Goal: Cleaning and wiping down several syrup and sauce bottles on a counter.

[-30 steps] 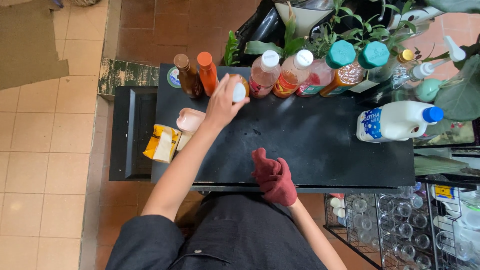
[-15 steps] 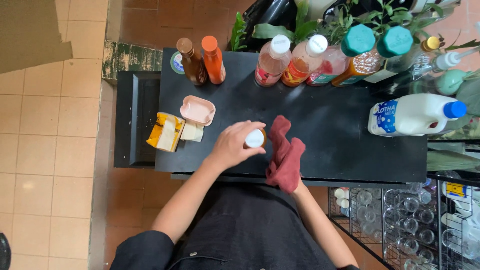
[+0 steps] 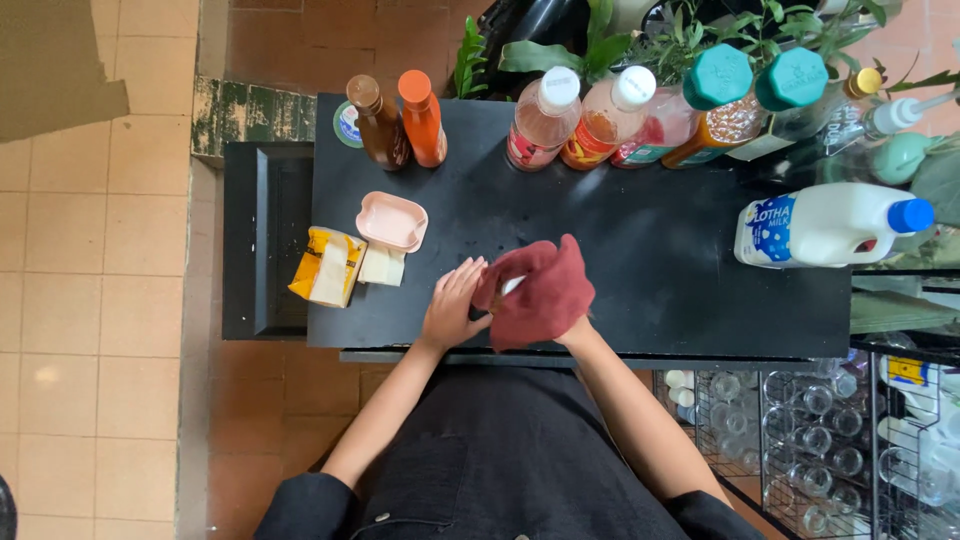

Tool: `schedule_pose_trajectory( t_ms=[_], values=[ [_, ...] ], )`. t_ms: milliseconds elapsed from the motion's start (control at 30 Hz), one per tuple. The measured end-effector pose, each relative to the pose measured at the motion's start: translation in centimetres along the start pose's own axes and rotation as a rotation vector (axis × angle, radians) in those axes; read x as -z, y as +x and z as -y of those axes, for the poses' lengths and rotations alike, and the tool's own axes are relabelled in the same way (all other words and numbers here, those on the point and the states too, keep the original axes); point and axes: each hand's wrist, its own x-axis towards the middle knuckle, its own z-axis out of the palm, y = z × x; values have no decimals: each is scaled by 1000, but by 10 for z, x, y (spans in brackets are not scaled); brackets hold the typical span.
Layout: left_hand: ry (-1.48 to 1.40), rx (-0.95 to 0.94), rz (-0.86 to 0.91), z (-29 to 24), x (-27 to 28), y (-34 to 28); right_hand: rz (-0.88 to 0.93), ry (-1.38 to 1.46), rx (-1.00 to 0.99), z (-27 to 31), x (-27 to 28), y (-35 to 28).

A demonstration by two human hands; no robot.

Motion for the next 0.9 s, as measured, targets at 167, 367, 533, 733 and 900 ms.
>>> schedule_pose_trajectory(
  t_ms=[167,367,533,733,900],
  values=[
    [-4,108,67,-16,14,9,104,325,9,50,24,26],
    [4,39,-35,1,-3,1,-129,255,212,40,0,17],
    [-11,30,-42,-1,1,1,-155,-66,126,19,-3,-1],
    [-26,43,-28,3,-2,0,33,110,-39,-11,-18,-27],
    [262,-21,-43,34,-35,-20,-53,140,-39,11,-30,-14]
  ],
)
